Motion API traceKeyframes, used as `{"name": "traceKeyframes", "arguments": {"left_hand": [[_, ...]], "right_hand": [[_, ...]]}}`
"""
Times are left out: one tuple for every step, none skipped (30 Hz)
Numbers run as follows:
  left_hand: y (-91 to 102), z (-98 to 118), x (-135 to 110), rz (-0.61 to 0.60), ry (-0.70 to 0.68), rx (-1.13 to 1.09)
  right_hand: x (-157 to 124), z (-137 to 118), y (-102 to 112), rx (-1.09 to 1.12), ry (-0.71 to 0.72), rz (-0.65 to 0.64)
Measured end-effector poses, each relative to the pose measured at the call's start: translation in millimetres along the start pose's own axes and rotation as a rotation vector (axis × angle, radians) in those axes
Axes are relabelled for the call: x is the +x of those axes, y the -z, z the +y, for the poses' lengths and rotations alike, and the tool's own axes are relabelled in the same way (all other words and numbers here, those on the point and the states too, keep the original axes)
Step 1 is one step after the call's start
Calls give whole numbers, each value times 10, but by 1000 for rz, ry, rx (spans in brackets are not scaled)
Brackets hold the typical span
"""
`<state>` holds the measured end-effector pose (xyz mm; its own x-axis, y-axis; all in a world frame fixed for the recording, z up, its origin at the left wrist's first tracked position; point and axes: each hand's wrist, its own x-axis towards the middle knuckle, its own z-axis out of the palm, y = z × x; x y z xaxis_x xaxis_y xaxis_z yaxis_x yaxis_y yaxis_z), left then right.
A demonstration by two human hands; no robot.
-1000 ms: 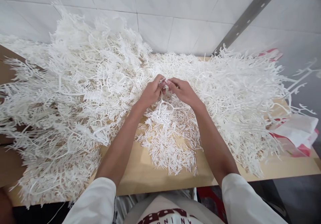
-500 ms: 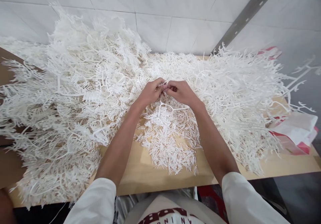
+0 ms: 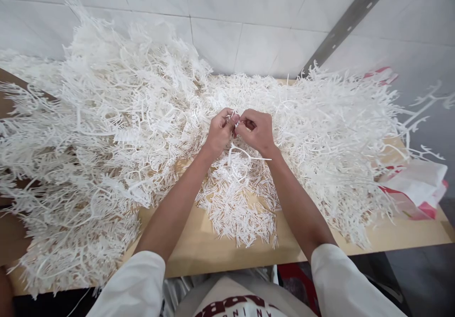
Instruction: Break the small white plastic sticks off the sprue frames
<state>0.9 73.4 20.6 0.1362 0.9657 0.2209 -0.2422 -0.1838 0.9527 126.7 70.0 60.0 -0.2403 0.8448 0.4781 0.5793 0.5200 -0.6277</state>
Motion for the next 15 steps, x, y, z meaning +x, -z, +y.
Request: {"name": "traceKeyframes", "arguments": {"left_hand": [[-52,1,-14,18,6,1],[-105,8,-29,42,16,11],[-157,19,-43,66,31,27],[-201,33,-53,91,43,47],[-232,47,-57,116,56,69],[-247,58,-54,146,68,92],[-243,67,-42,180,77,110],[-220,73,-22,215,83,124],[-180,79,3,249,84,133],[-129,86,32,280,72,134],[-72,96,61,291,48,130],[-16,111,85,289,18,125],[33,130,104,280,-14,123],[72,153,114,264,-42,128],[100,178,115,245,-62,143]], "right_hand": [[-12,7,-15,-85,45,55],[-24,13,-25,-165,80,99],[-38,18,-30,-232,101,128],[-51,24,-30,-285,106,147],[-64,29,-28,-326,106,165],[-75,34,-24,-355,107,180],[-84,39,-20,-372,109,193],[-89,44,-18,-376,111,201],[-89,48,-17,-366,109,210],[-84,52,-16,-341,101,218],[-72,54,-14,-298,84,226],[-55,55,-7,-239,56,237],[-34,54,5,-171,23,246],[-9,52,24,-103,-9,241],[17,46,50,-41,-36,220]]}}
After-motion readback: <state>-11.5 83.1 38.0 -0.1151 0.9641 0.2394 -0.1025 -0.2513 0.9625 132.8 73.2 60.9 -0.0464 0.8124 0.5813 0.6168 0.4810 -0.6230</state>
